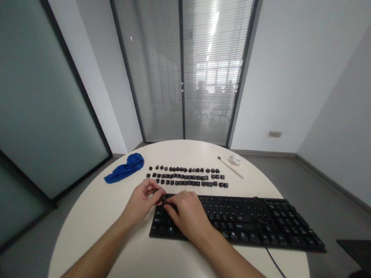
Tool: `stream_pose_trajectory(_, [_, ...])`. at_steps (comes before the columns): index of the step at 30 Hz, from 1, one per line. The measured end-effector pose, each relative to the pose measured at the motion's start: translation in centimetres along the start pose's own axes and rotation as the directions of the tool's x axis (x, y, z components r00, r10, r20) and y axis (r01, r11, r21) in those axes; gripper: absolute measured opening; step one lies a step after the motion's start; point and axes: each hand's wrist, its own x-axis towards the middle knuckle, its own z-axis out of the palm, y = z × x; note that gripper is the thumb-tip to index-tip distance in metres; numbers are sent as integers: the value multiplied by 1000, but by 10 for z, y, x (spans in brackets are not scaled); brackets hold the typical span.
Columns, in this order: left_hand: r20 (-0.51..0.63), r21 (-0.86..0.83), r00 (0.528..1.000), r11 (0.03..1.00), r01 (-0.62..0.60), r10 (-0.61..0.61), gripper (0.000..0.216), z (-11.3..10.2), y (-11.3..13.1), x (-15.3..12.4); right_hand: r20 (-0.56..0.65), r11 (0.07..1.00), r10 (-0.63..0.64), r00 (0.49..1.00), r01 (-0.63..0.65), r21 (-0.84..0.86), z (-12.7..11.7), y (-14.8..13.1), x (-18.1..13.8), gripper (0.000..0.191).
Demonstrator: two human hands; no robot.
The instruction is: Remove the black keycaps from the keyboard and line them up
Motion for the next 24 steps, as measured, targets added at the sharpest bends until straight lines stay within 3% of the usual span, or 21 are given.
stream_pose_trajectory(4, [140,34,988,997,-73,67,23,-8,5,2,-49,997,37,998,-34,68,-3,1,0,21])
stream_pose_trajectory(9, [215,77,974,996,48,-64,29,-22,3,6,-4,986,14,1000,-13,167,2,3,-1,25])
stream_pose_trajectory(15, [345,239,936,971,-20,-65,20,-37,4,9,12,990,15,1000,-17,143,8,9,-3,25])
stream_pose_trajectory(24, [409,276,912,957,-89,-34,14,-38,8,5,25,988,-2,1000,-2,155,6,10,-4,25])
